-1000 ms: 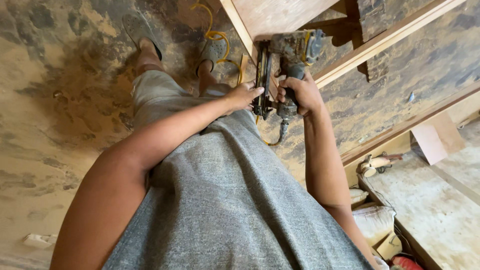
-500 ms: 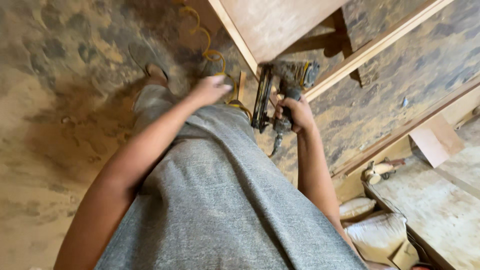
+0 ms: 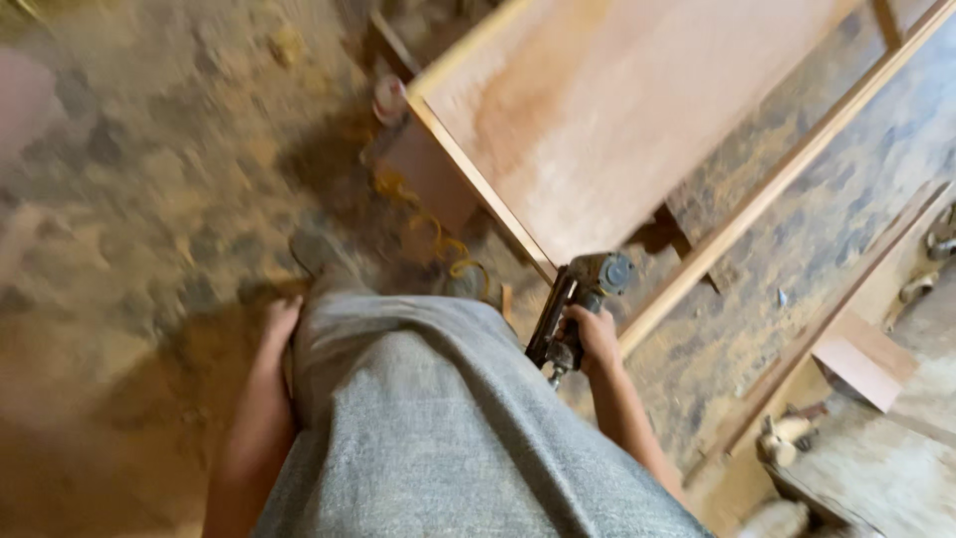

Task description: The person positions a plywood panel onto a wooden frame resting on sawhorses, aligning its edges by hand. They then use a pneumatic nail gun to drive nails along the frame edge, repositioning around the panel and pressing the panel flat between nail placements.

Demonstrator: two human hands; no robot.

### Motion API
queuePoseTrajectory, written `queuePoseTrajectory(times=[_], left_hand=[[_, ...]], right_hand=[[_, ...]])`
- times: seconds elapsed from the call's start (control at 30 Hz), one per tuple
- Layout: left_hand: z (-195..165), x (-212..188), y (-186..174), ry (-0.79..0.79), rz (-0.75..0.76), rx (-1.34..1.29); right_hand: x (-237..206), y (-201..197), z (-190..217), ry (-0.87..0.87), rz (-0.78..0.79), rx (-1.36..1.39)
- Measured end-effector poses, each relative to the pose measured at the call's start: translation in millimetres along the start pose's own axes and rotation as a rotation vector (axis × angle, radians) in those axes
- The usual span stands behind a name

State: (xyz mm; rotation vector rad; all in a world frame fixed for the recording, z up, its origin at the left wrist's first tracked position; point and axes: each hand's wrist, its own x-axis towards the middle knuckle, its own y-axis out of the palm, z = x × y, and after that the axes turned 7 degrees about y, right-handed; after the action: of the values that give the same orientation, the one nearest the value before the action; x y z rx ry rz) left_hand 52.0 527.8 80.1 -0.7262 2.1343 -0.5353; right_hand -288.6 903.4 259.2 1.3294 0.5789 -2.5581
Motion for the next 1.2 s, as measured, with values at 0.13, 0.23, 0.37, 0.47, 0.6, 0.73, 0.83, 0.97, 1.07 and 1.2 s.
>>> queuePoseTrajectory(times=[0.13,0.23,0.37,0.47,0.6,0.73,0.83,0.97,1.07,1.2], left_hand=[[16,41,-52,0.076,0.040,-0.089],[13,72,-107,0.055,0.173,-0.077],[9,125,-163,0.112,0.032,-0.170],[9,172,-194,-0.100,0.115,-0.323],[4,255,-223,-0.197,0.207,-0.285],[-19,341,-274,-0.090,0.143,-0.253],[-46,407,-334,0.210,0.241,-0.095],[-94,487,-414,0.199,0.055,0.014],[-131,554,-453,0.166,-0.015,-0.076],[-172,650,-479,0.086,0.018,-0.040]], right_hand=[[-13,94,33,-0.013,0.027,0.132],[-19,165,70,-0.119,0.101,0.051],[-38,232,111,-0.145,0.100,-0.005],[-38,285,151,-0.257,0.070,-0.062],[-28,361,203,-0.326,0.189,0.018],[-4,449,285,-0.257,0.125,-0.068],[20,507,359,-0.286,0.213,-0.036],[57,543,448,-0.244,0.347,0.136],[90,556,504,-0.296,0.358,0.271],[128,575,566,-0.262,0.346,0.476]])
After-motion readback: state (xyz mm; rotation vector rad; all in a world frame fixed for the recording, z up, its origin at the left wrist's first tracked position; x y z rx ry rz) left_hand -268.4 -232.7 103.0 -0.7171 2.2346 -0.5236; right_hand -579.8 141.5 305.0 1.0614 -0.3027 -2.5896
